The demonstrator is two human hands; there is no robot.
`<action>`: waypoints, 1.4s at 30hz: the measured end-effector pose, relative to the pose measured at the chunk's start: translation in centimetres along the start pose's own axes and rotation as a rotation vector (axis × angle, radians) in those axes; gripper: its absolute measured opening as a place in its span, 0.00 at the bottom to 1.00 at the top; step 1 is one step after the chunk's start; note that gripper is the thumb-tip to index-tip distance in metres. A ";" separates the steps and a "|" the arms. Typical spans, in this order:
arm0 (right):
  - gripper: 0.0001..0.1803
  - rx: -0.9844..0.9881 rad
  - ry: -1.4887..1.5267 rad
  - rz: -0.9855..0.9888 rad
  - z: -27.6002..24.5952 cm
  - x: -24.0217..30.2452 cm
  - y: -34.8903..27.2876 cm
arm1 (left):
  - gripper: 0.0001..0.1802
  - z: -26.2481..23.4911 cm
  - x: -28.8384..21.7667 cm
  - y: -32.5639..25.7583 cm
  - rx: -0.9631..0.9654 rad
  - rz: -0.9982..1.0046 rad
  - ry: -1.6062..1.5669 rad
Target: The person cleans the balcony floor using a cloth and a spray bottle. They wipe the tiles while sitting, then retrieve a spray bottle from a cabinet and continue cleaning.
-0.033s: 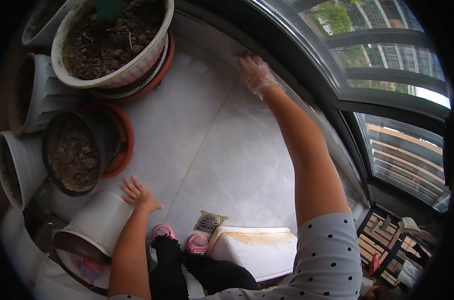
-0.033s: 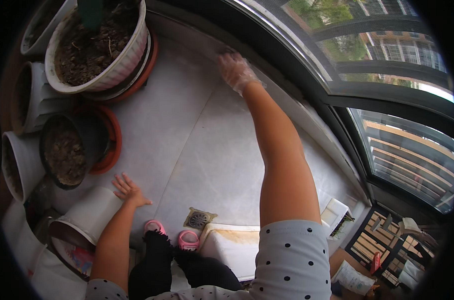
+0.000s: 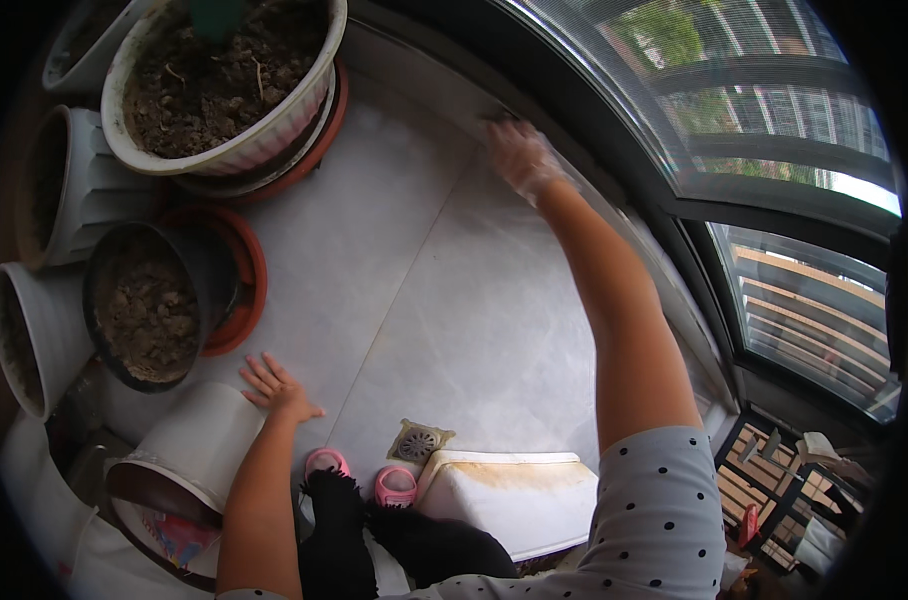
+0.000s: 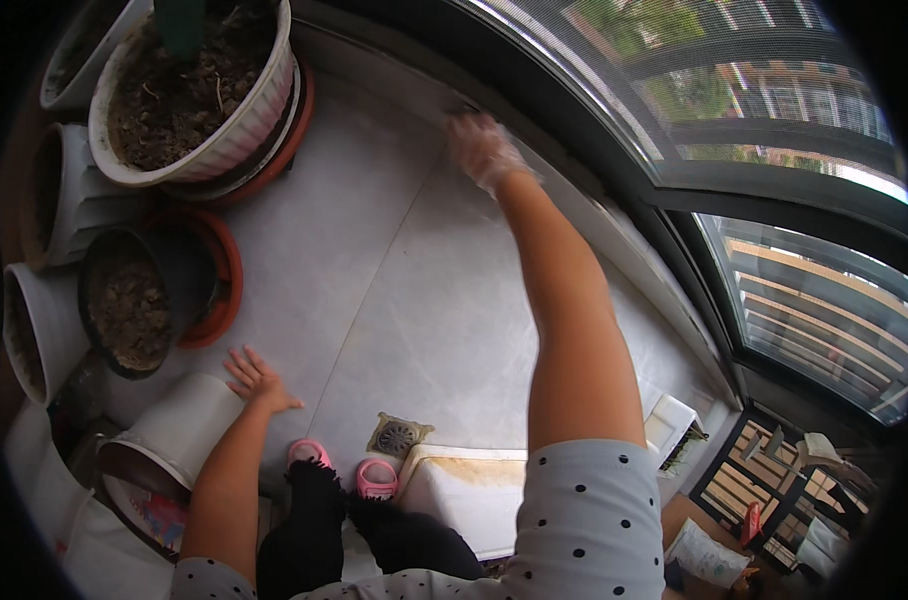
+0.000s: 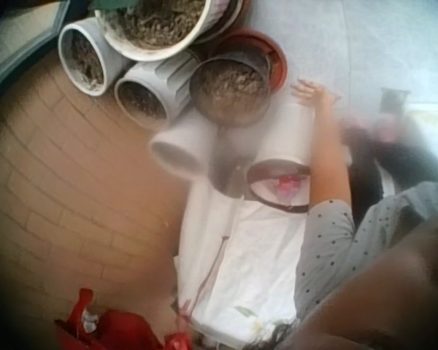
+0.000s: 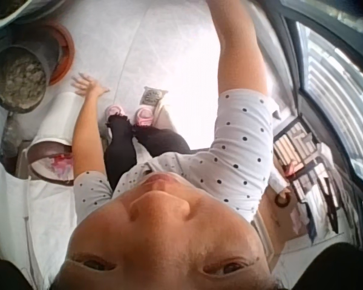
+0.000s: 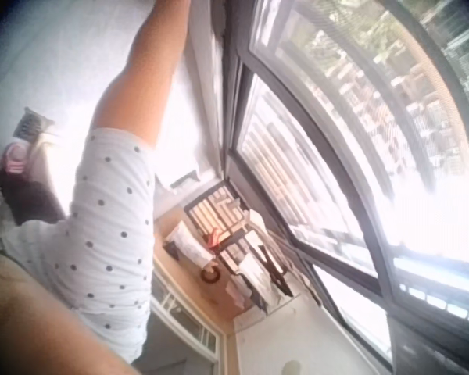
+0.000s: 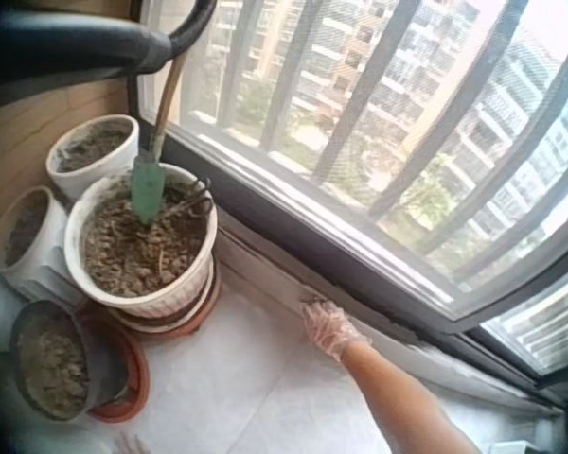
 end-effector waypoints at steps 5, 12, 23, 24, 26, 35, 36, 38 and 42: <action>0.25 0.030 -0.195 0.068 10.4 -7.6 -7.3 | 0.82 -0.1 -0.1 0.2 0.003 -0.023 -0.005; 0.20 -0.426 0.381 0.104 -3.7 -1.7 -5.1 | 0.82 -0.3 0.6 -0.2 0.002 -0.057 0.009; 0.20 -0.597 0.611 0.385 -8.1 -0.6 4.3 | 0.85 0.5 0.3 0.8 -0.039 -0.060 0.063; 0.20 -0.571 0.566 0.397 -7.0 -1.3 3.4 | 0.85 0.7 0.6 1.0 -0.051 -0.064 0.057; 0.20 -0.483 0.402 0.438 -4.4 -3.1 1.1 | 0.85 0.7 0.6 1.1 -0.066 -0.064 0.047; 0.14 -0.593 0.372 0.523 5.3 -12.7 -10.0 | 0.86 0.3 0.2 0.6 -0.061 -0.076 0.047; 0.14 -0.512 0.407 0.605 7.2 -14.3 -10.7 | 0.86 0.2 0.0 0.6 -0.056 -0.072 0.048; 0.17 -0.346 0.504 0.712 8.8 -15.6 -11.5 | 0.86 0.2 0.7 0.6 -0.047 -0.083 0.050; 0.22 -0.545 0.518 0.779 7.5 -15.5 -13.2 | 0.86 0.4 0.4 0.8 -0.042 -0.072 0.051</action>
Point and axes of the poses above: each hand's wrist, its own y-axis towards the middle knuckle, its own z-axis out of the palm, x = y × z, the point moved 8 cm from there along y, towards the middle knuckle, and after that the axes turned 15 degrees about z, right-handed, at the moved point
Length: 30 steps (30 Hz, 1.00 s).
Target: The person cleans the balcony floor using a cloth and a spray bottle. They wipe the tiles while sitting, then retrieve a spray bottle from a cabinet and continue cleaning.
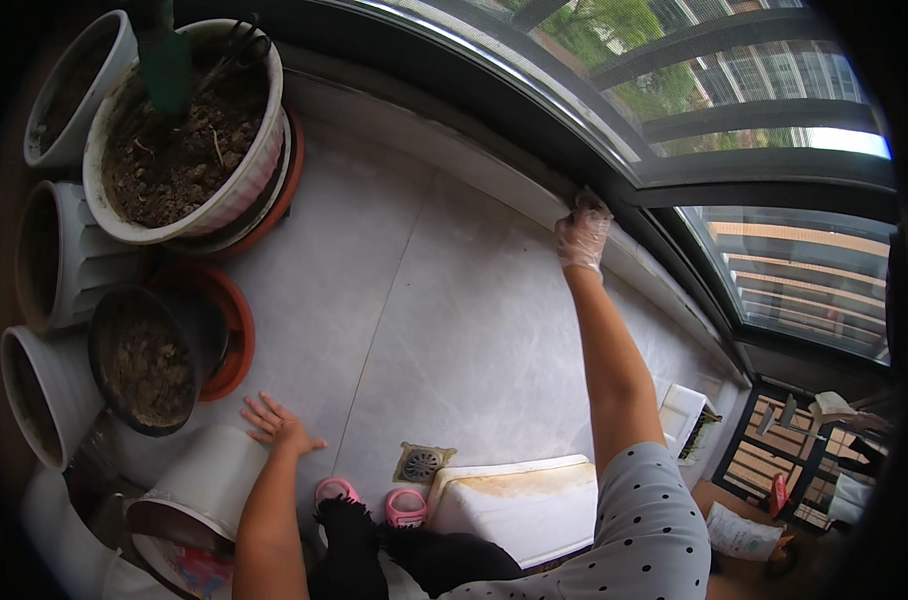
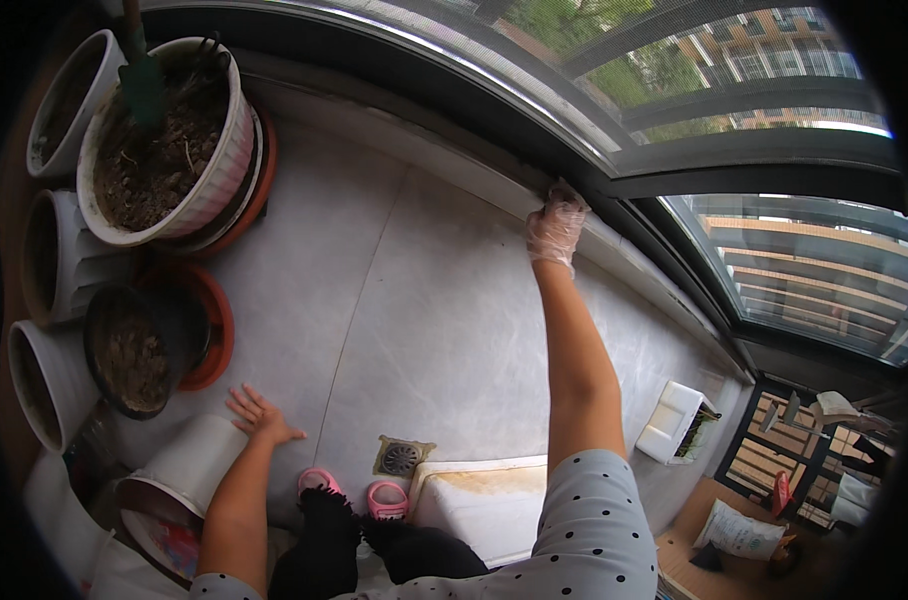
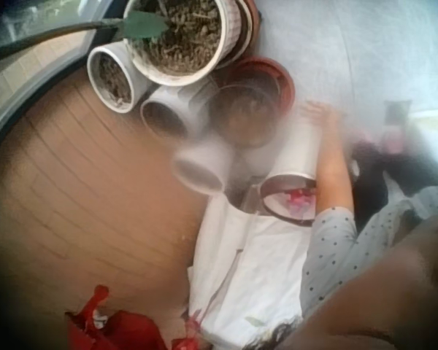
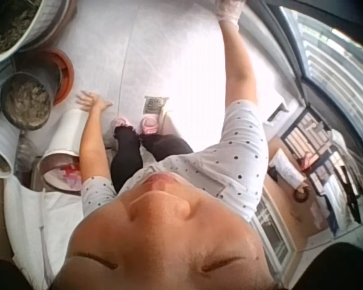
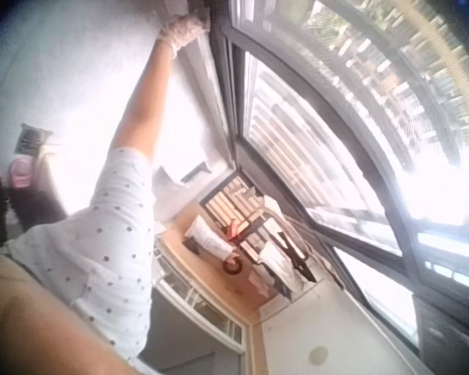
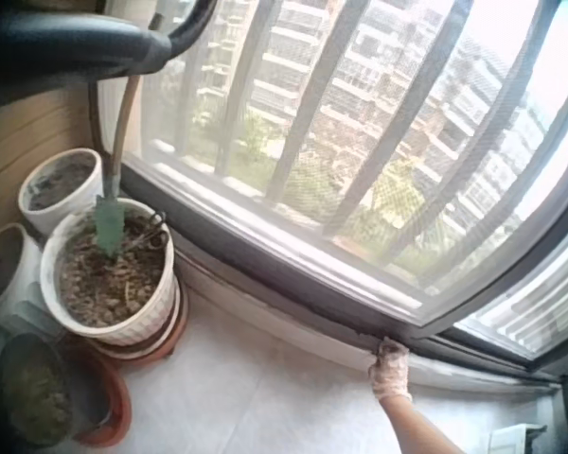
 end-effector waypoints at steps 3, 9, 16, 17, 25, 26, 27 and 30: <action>0.22 -0.073 0.027 0.040 0.8 1.0 -0.5 | 0.85 0.0 -0.6 0.1 -0.011 0.009 0.011; 0.19 0.242 0.655 0.215 -0.6 7.2 -1.3 | 0.85 -0.5 -0.1 -0.5 0.010 0.021 -0.014; 0.19 1.320 1.106 1.044 8.4 6.9 -14.7 | 0.85 -0.2 -0.2 -0.1 -0.011 0.042 0.008; 0.17 1.129 0.889 0.890 8.7 5.7 -14.5 | 0.85 -0.1 0.0 0.0 -0.002 0.033 0.008; 0.14 0.294 0.470 0.167 6.9 8.1 -15.2 | 0.84 -0.5 -0.8 -0.4 0.002 0.038 -0.037; 0.14 0.239 0.430 0.093 5.6 10.5 -15.9 | 0.84 -0.5 -0.3 -0.5 0.009 0.017 -0.036; 0.14 0.172 0.376 0.020 4.3 11.3 -16.0 | 0.84 -0.5 -0.4 -0.5 0.015 0.014 -0.032; 0.18 0.397 0.378 -0.013 7.3 8.9 -15.9 | 0.84 -0.6 -0.8 -0.6 0.009 0.020 -0.039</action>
Point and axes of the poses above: each hand's wrist, its own y-axis towards the middle knuckle, its own z-axis out of the palm, x = y × z, the point moved 8 cm from there along y, towards the middle knuckle, and after that the axes turned 15 degrees about z, right-handed, at the moved point
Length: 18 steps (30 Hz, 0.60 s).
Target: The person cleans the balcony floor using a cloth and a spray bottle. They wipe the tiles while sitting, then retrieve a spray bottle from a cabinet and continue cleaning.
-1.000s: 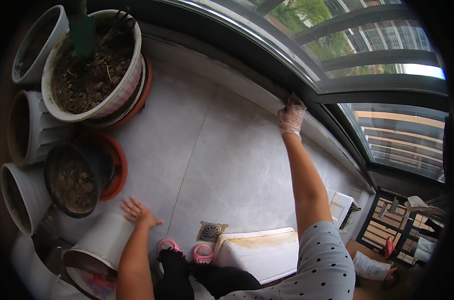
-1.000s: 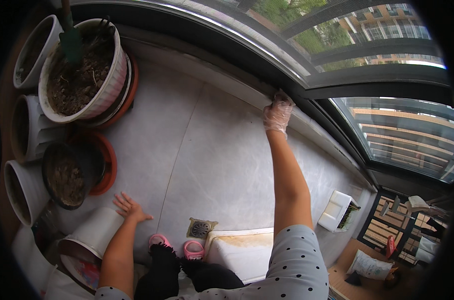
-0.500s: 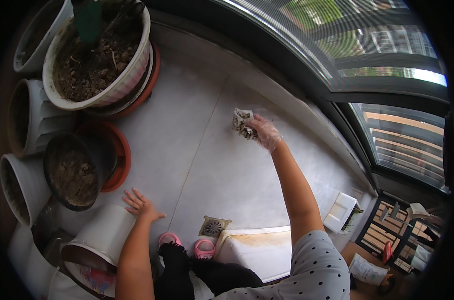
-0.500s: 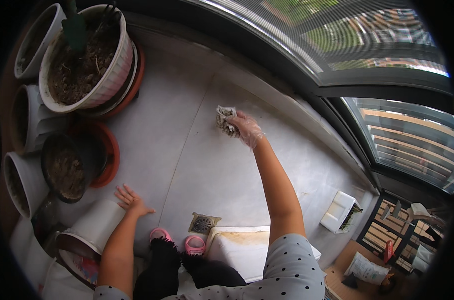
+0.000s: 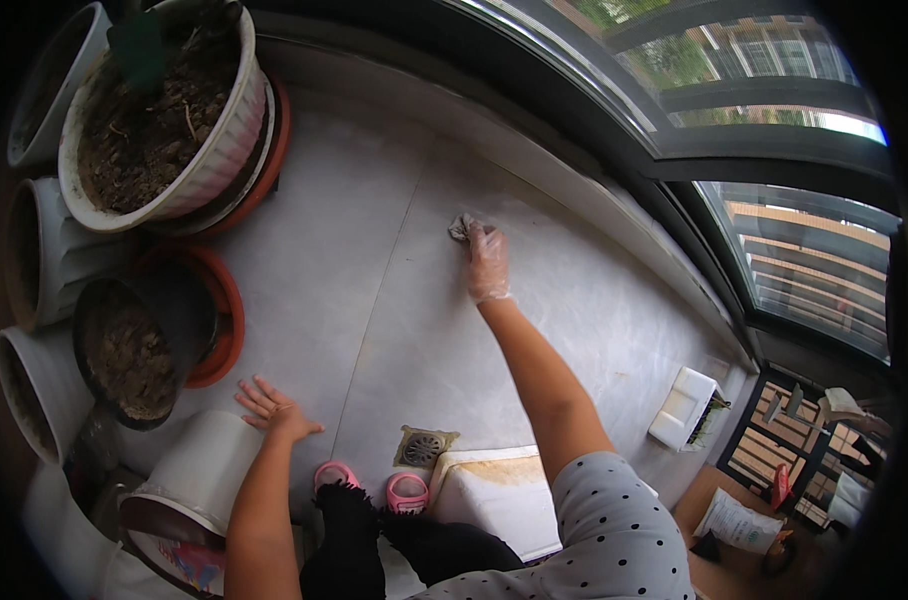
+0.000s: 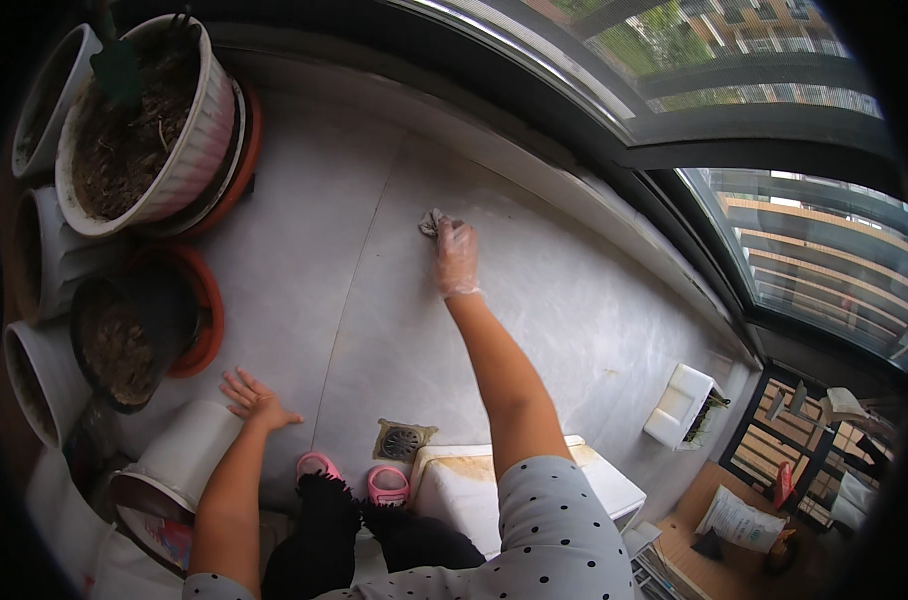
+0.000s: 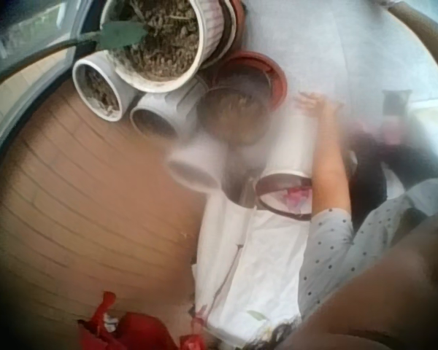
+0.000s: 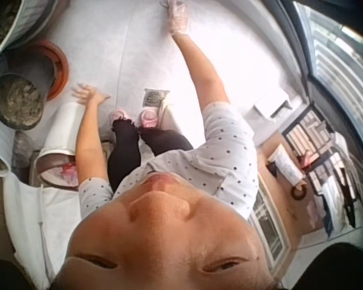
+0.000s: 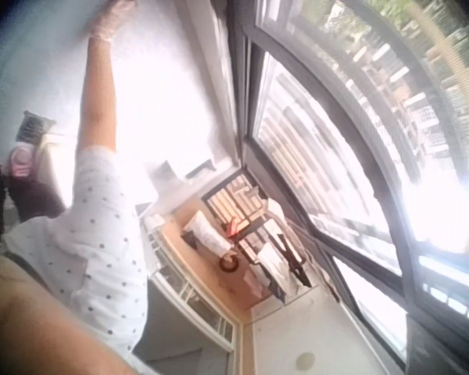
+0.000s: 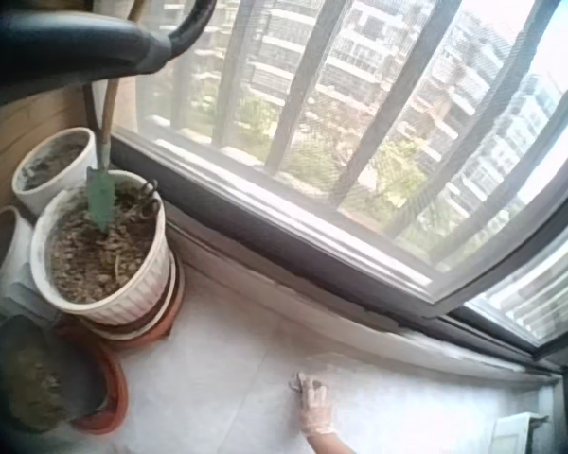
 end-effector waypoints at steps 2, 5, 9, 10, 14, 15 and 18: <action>0.17 -0.031 -0.035 -0.034 -0.7 -2.3 1.4 | 0.84 0.0 -0.3 0.1 -0.013 0.013 0.008; 0.13 -0.238 0.167 0.345 -5.1 -9.3 4.1 | 0.84 0.2 0.7 0.3 -0.031 -0.007 0.008; 0.10 -0.404 0.255 0.780 -7.4 -18.7 3.6 | 0.85 0.8 0.4 0.9 -0.024 0.009 0.021; 0.09 -0.454 0.467 0.784 -6.5 -18.5 3.7 | 0.86 0.9 0.4 1.1 -0.024 0.007 0.033; 0.10 -0.118 0.077 0.011 1.1 -1.6 -1.4 | 0.86 1.0 0.7 1.1 -0.050 0.006 0.040; 0.15 -0.125 0.193 -0.092 0.8 2.2 -3.9 | 0.86 1.1 1.1 0.9 -0.056 0.001 0.035; 0.16 0.087 0.302 -0.014 1.0 2.3 -5.3 | 0.86 0.7 1.2 0.9 -0.068 0.018 0.025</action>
Point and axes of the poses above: each hand's wrist, its own y-axis towards the middle knuckle, its own z-axis out of the palm, x = y × z, the point moved 8 cm from there along y, towards the middle knuckle, and after that the axes turned 15 degrees about z, right-handed, at the moved point
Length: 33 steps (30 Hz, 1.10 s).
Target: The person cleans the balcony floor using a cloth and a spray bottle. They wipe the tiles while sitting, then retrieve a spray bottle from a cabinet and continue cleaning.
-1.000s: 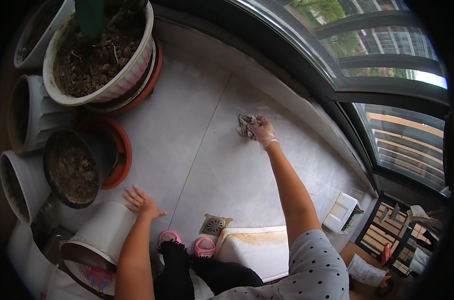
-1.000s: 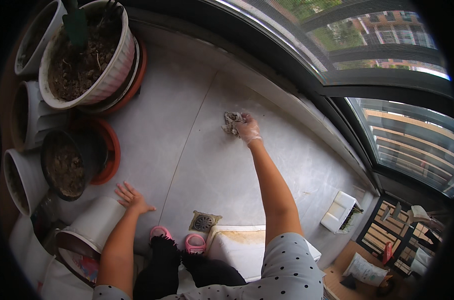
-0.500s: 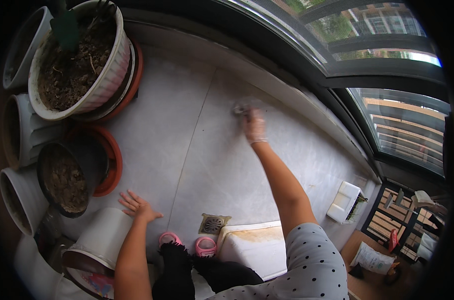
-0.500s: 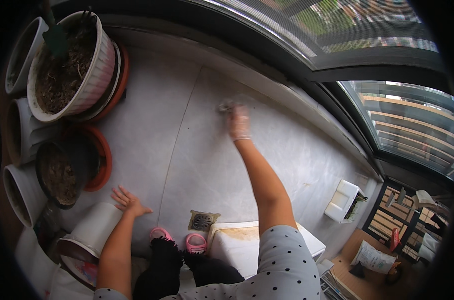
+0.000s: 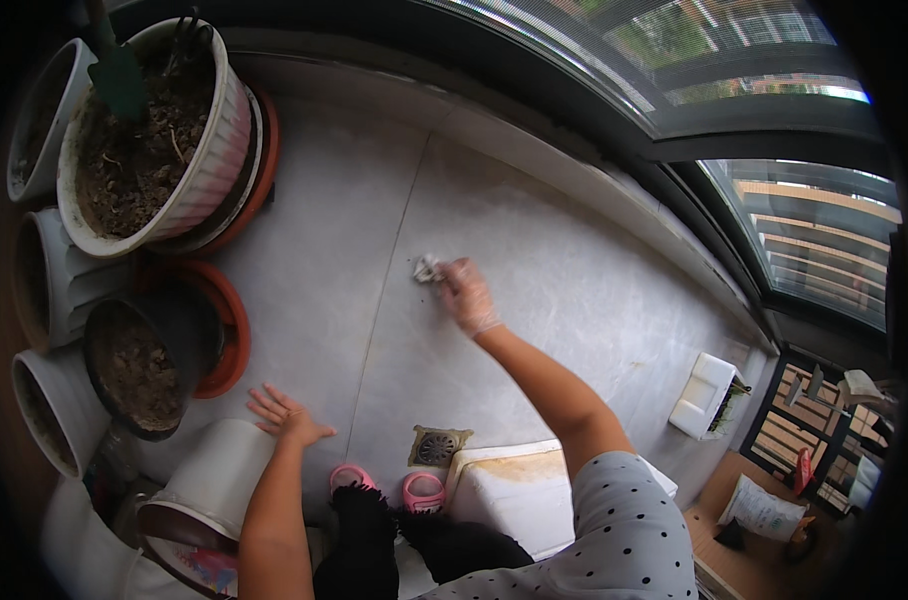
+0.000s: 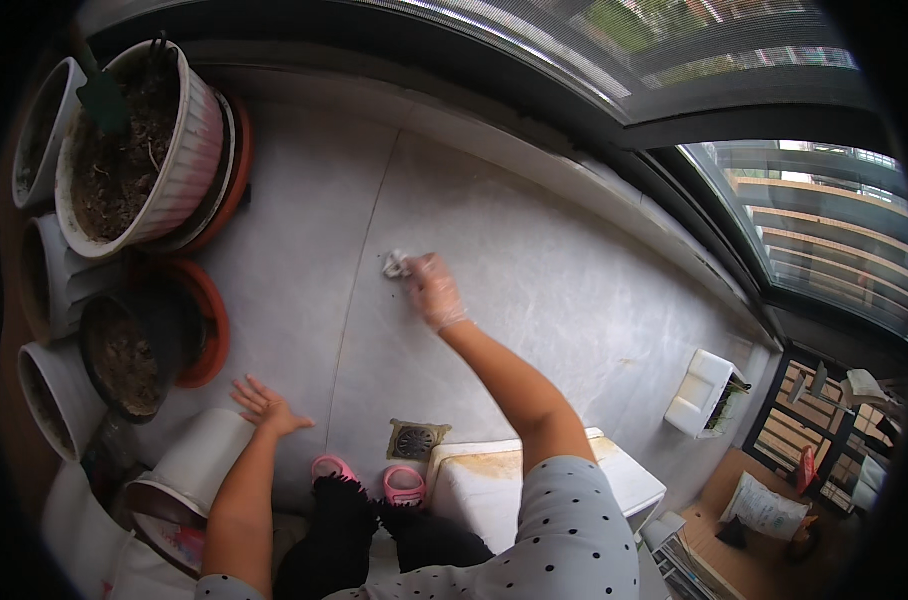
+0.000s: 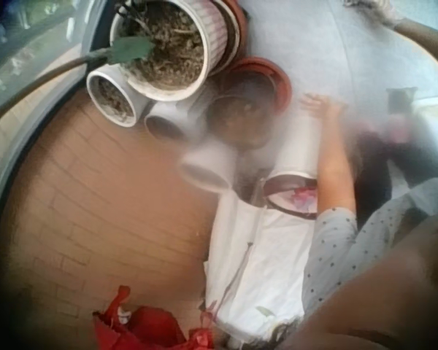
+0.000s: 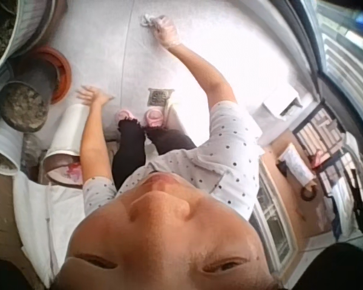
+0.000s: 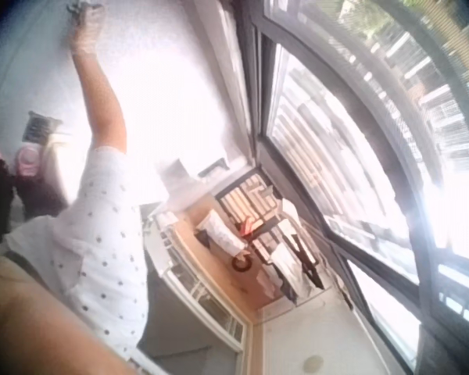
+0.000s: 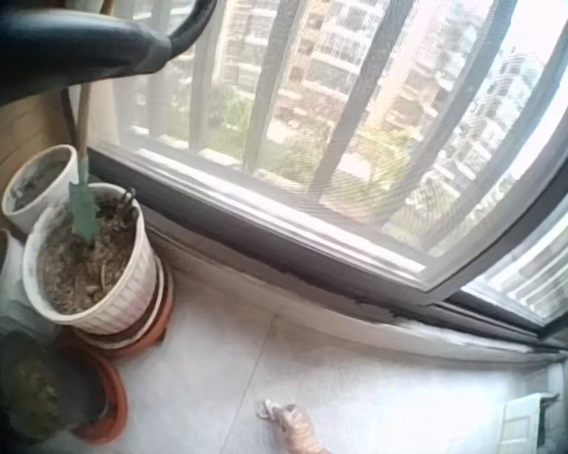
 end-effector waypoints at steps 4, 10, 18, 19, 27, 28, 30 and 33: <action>0.13 -0.396 0.182 0.421 -8.3 -9.8 7.7 | 0.86 0.1 -0.3 -0.2 0.010 0.000 -0.007; 0.16 -0.578 -0.396 0.504 -6.9 -8.5 13.1 | 0.84 0.0 -0.7 -0.4 0.045 0.002 -0.025; 0.21 -0.190 -0.058 -0.119 -0.6 0.1 5.5 | 0.86 0.0 -0.2 -0.2 0.024 -0.009 0.004; 0.21 -0.181 -0.045 -0.184 -0.3 1.0 3.0 | 0.86 0.1 -0.2 0.0 0.002 -0.010 -0.001; 0.18 -0.014 0.075 -0.100 0.6 5.0 8.7 | 0.85 0.3 -0.3 0.0 0.049 0.020 0.004; 0.18 -0.046 -0.004 -0.053 0.8 6.0 12.1 | 0.85 0.3 -0.3 -0.1 0.068 0.011 0.013; 0.18 -0.096 -0.103 0.053 1.4 6.4 16.7 | 0.84 0.3 -0.6 0.0 0.063 0.032 -0.003; 0.19 -0.095 -0.141 0.078 3.9 6.9 17.6 | 0.83 0.4 -0.7 0.0 0.053 0.050 -0.018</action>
Point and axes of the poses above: each hand's wrist, its own y-axis towards the middle knuckle, its own z-axis out of the palm, x = y × z, the point moved 8 cm from there along y, towards the middle knuckle, and after that the axes turned 15 degrees about z, right-handed, at the moved point
